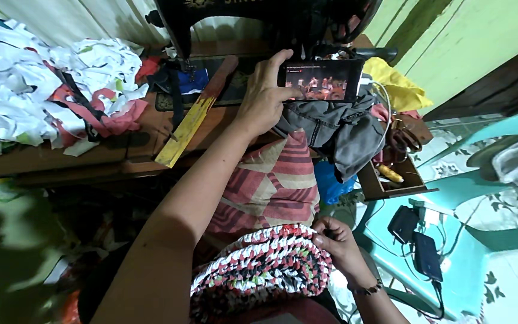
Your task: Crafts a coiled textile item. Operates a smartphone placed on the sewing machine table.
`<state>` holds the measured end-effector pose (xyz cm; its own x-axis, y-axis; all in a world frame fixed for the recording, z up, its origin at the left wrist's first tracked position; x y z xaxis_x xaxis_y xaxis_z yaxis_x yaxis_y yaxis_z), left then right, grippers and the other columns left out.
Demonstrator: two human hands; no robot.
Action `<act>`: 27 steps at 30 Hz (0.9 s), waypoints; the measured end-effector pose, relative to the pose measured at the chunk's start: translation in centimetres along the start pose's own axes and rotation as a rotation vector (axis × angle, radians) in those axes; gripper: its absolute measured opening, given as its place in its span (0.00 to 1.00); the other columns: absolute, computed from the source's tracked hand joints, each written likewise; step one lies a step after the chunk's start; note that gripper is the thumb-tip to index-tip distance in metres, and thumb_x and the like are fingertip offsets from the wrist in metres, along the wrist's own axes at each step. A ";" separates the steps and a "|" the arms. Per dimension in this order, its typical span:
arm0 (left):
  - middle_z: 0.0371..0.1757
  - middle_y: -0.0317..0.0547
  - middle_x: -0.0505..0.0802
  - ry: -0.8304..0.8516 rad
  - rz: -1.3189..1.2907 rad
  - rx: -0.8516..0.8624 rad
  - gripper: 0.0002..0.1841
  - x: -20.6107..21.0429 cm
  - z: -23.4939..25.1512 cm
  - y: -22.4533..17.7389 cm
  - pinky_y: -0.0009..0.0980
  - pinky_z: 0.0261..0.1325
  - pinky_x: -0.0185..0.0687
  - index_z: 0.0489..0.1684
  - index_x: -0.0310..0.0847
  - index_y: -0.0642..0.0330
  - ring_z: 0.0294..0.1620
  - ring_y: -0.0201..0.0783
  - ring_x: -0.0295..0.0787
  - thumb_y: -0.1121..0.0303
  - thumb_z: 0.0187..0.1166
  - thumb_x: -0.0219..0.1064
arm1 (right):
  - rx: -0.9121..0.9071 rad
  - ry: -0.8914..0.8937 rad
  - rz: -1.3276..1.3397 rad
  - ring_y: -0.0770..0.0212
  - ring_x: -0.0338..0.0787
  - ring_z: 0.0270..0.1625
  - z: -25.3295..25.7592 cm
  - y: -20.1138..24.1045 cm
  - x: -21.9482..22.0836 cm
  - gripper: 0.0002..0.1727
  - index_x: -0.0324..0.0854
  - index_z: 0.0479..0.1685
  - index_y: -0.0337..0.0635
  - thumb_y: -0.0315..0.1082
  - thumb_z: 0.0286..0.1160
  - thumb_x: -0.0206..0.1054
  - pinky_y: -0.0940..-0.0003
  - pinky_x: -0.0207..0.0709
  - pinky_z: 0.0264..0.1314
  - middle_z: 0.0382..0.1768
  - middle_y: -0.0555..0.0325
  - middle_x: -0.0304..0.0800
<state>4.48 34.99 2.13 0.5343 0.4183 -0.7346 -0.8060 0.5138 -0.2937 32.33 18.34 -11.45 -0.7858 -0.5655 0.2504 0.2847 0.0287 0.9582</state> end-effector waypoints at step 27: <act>0.89 0.56 0.67 -0.007 0.007 0.020 0.23 -0.1 -0.1 -0.1 0.58 0.84 0.58 0.50 0.96 0.37 0.88 0.59 0.58 0.78 0.74 0.57 | 0.006 0.002 0.015 0.83 0.84 0.31 0.0 -0.1 0.0 0.08 0.90 0.38 0.51 0.43 0.70 0.79 0.86 0.79 0.35 0.31 0.73 0.89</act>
<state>4.46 34.84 2.21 0.5302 0.4268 -0.7326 -0.8047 0.5256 -0.2762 32.28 18.36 -11.50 -0.7804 -0.5667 0.2644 0.2933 0.0417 0.9551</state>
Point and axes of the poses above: each hand's wrist, its own z-axis towards the middle knuckle, its own x-axis out of the palm, y = z × x, the point moved 3 cm from there along z, towards the middle knuckle
